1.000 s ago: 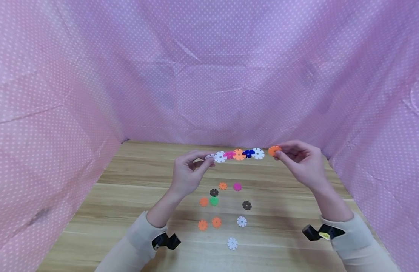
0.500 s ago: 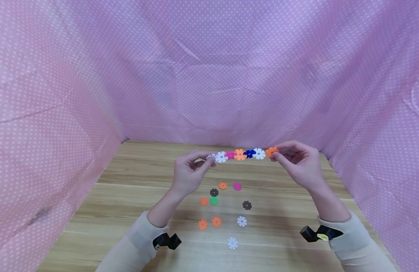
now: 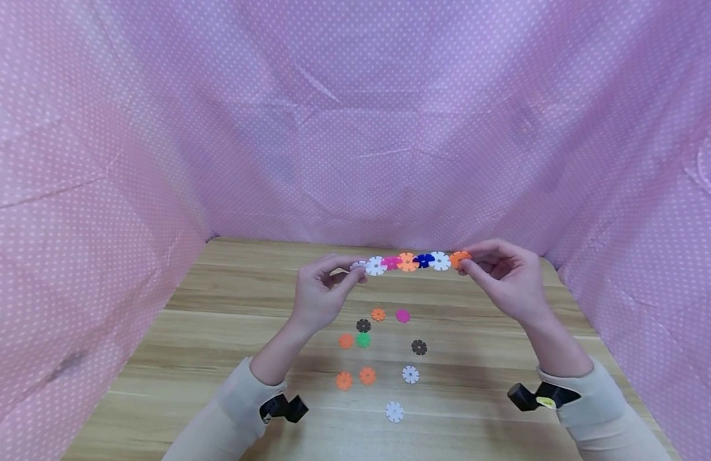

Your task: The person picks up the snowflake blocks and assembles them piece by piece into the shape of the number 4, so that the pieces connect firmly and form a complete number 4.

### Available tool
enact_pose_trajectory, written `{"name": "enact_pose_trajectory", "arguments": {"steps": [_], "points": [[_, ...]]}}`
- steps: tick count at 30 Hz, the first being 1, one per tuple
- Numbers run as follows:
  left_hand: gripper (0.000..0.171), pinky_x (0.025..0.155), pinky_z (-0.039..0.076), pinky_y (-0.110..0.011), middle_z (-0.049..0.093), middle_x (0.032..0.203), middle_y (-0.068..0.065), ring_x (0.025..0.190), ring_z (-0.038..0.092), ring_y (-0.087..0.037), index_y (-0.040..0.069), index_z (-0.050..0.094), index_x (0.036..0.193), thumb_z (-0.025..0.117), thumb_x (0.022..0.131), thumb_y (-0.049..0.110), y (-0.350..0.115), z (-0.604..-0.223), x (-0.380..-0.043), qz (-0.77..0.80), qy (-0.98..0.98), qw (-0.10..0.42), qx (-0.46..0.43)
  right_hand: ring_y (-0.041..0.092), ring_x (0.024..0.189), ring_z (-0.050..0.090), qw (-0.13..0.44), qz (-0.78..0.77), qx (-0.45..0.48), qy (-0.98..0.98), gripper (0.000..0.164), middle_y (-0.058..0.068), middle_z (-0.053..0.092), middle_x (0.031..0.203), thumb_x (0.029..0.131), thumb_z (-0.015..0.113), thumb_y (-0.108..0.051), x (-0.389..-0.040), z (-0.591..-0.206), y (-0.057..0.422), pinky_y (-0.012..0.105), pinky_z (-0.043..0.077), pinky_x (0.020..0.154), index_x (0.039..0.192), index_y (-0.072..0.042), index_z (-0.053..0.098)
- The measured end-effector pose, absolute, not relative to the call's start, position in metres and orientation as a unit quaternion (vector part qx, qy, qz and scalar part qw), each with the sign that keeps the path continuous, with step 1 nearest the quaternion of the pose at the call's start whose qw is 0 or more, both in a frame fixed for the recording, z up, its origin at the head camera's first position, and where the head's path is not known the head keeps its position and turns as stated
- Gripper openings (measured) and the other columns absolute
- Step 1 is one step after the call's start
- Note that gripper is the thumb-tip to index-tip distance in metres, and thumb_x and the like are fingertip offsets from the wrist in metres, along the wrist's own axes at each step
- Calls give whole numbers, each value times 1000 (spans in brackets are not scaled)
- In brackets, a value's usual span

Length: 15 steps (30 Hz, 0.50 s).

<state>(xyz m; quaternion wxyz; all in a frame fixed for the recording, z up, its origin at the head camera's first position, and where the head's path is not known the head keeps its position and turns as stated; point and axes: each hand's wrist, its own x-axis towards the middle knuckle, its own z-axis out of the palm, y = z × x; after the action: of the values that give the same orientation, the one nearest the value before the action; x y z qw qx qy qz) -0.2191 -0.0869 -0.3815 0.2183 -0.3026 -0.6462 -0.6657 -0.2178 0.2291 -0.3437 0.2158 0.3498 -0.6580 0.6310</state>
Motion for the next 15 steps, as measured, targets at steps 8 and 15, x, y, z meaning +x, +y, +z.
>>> {"name": "enact_pose_trajectory", "arguments": {"steps": [8,15], "points": [[12,78,71,-32,76,95,-28,80,76,-5,-11,76,104,74,93,-10,-86,-382,-219,-668,-648,215,-296,7,81,79,220,609,333,-685,17,-4,82,93,84,67,28,-216,-344,227,18,67,67,100,22,66],[12,79,71,-30,76,95,-27,79,78,-7,-10,76,104,74,93,-9,-87,-381,-217,-665,-656,212,-288,7,82,79,220,627,334,-669,16,-3,83,93,83,66,30,-216,-346,224,19,67,70,99,24,65]]}}
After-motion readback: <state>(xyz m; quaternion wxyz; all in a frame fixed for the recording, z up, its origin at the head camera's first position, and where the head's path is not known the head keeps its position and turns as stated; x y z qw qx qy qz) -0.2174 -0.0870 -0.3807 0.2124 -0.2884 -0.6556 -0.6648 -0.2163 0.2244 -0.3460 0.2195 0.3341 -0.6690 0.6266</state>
